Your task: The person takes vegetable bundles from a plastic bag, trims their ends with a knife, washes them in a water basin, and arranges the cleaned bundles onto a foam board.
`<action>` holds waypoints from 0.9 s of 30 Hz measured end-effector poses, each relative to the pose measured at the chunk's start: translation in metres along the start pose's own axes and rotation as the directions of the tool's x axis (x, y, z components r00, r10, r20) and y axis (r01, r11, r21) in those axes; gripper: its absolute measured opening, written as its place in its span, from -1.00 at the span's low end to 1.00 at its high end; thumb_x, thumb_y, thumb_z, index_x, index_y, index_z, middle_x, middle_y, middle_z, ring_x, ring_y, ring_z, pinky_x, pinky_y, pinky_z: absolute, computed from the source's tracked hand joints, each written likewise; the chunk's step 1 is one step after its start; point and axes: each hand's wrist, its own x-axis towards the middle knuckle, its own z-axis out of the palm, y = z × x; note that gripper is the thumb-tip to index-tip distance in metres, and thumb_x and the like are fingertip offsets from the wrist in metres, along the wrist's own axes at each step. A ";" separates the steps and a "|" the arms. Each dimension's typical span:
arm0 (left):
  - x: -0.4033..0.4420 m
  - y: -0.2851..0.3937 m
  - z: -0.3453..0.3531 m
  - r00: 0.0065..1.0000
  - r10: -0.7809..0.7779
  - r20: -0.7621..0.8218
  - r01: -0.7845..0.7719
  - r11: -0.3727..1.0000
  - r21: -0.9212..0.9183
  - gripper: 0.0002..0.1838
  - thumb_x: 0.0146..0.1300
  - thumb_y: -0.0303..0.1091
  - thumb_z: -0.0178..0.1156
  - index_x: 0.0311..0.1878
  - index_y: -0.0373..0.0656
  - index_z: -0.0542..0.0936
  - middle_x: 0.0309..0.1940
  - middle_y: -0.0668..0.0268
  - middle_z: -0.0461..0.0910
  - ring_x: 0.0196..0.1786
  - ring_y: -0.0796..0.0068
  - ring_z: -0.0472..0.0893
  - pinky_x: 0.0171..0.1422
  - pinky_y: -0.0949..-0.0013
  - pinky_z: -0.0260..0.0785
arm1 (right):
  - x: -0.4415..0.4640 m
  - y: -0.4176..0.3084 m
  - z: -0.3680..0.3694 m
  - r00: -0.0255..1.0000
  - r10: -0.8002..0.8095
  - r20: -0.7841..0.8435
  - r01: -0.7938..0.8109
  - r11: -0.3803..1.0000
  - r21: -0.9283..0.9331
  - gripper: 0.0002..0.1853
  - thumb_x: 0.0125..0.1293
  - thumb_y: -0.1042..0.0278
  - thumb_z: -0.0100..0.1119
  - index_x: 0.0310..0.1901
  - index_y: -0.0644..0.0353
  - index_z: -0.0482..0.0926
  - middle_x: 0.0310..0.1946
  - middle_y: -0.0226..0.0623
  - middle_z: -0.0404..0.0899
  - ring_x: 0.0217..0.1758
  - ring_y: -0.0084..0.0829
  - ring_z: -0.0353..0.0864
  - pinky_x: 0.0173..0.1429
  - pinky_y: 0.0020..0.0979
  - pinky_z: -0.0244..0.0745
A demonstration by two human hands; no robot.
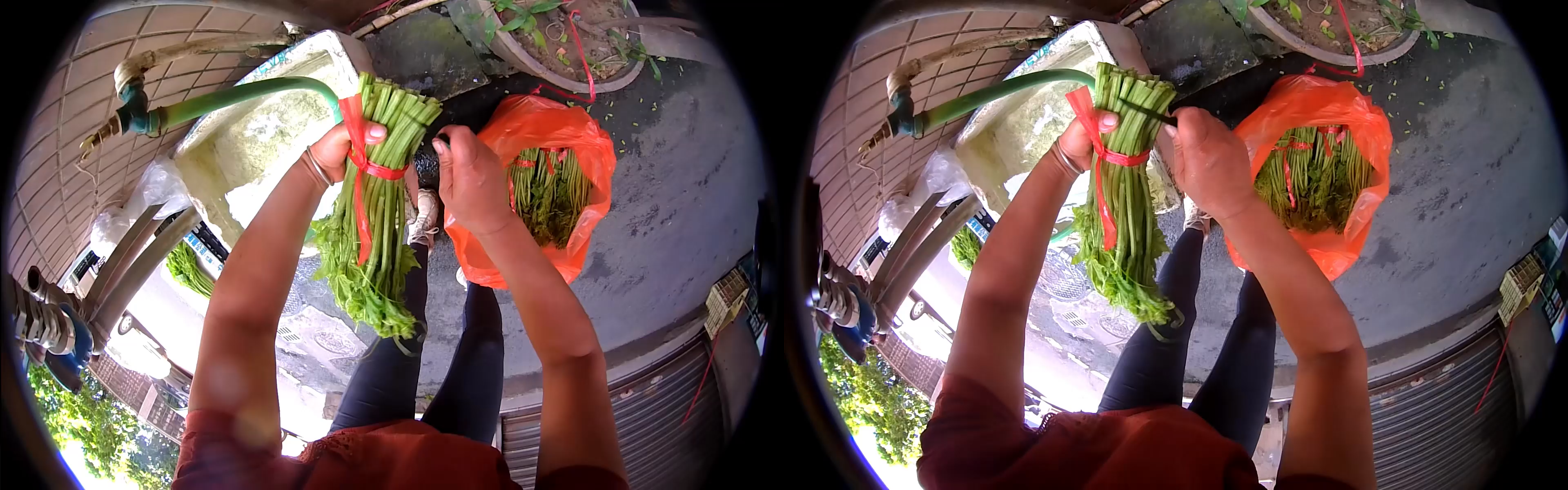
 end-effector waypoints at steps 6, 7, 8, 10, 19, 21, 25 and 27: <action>0.008 -0.004 -0.003 1.000 -0.020 0.007 0.020 0.999 0.047 -0.32 -0.12 -0.15 0.27 0.09 -0.31 0.37 -0.09 0.09 0.52 -0.11 0.27 0.56 0.04 0.28 0.41 | 0.003 0.016 -0.004 0.993 0.013 0.115 -0.004 0.997 -0.079 -0.83 0.11 0.45 0.04 -0.31 0.22 0.27 -0.50 -0.16 0.45 -0.41 -0.13 0.50 -0.37 -0.21 0.41; 0.008 -0.002 0.000 1.000 -0.020 0.023 0.018 0.998 0.055 -0.33 -0.12 -0.15 0.27 0.08 -0.31 0.38 -0.10 0.10 0.52 -0.12 0.29 0.56 0.03 0.29 0.42 | 0.005 0.021 -0.003 0.990 0.002 0.139 0.009 0.997 -0.079 -0.84 0.12 0.45 0.03 -0.31 0.23 0.27 -0.52 -0.15 0.46 -0.43 -0.12 0.51 -0.38 -0.19 0.41; 0.009 0.001 0.001 0.999 -0.019 0.040 0.017 0.998 0.064 -0.33 -0.12 -0.16 0.27 0.07 -0.31 0.38 -0.11 0.11 0.53 -0.13 0.30 0.56 0.02 0.30 0.42 | 0.006 0.030 0.002 0.991 0.002 0.135 0.009 0.997 -0.078 -0.84 0.12 0.45 0.03 -0.31 0.23 0.27 -0.52 -0.15 0.46 -0.43 -0.12 0.51 -0.38 -0.19 0.41; 0.011 0.002 -0.008 0.994 -0.104 -0.045 0.106 0.993 0.047 -0.41 -0.08 -0.20 0.25 0.04 -0.30 0.41 -0.15 0.13 0.55 -0.14 0.32 0.56 0.03 0.32 0.40 | -0.006 0.058 0.021 0.870 0.287 0.400 -0.228 0.955 -0.189 -0.85 0.23 0.40 -0.03 -0.25 0.26 0.28 -0.53 0.03 0.47 -0.41 0.02 0.50 -0.36 -0.10 0.36; 0.013 -0.006 -0.027 0.993 -0.111 -0.041 0.113 0.993 0.034 -0.53 -0.01 -0.31 0.22 0.00 -0.30 0.45 -0.20 0.15 0.57 -0.20 0.39 0.59 -0.01 0.37 0.42 | -0.025 0.046 0.012 0.882 0.361 0.301 -0.329 0.932 -0.155 -0.83 0.24 0.35 -0.04 -0.32 0.23 0.22 -0.55 -0.01 0.45 -0.43 -0.01 0.49 -0.38 -0.13 0.36; 0.014 -0.007 -0.019 0.995 -0.104 -0.002 0.104 0.993 0.060 -0.53 -0.02 -0.33 0.22 0.00 -0.30 0.45 -0.20 0.16 0.58 -0.20 0.40 0.59 -0.01 0.38 0.42 | -0.012 0.033 0.007 0.964 0.111 0.242 -0.085 0.990 -0.116 -0.82 0.22 0.36 -0.01 -0.31 0.22 0.23 -0.53 -0.07 0.44 -0.44 -0.05 0.49 -0.41 -0.16 0.37; 0.019 -0.004 -0.013 0.997 -0.071 0.039 0.062 0.980 0.188 -0.53 -0.07 -0.32 0.26 -0.05 -0.31 0.48 -0.24 0.19 0.58 -0.24 0.43 0.58 -0.08 0.42 0.42 | -0.006 0.033 0.010 0.967 0.059 0.249 -0.025 0.990 -0.137 -0.83 0.19 0.40 0.02 -0.33 0.22 0.24 -0.56 -0.11 0.44 -0.49 -0.11 0.50 -0.43 -0.17 0.39; 0.020 -0.001 -0.013 0.993 -0.116 0.020 0.110 0.974 0.199 -0.52 -0.08 -0.30 0.27 -0.05 -0.31 0.49 -0.24 0.19 0.58 -0.24 0.44 0.58 -0.08 0.43 0.41 | -0.008 0.042 0.015 0.962 0.084 0.259 -0.043 0.986 -0.162 -0.84 0.19 0.40 0.02 -0.32 0.22 0.24 -0.61 -0.11 0.42 -0.52 -0.10 0.49 -0.45 -0.17 0.39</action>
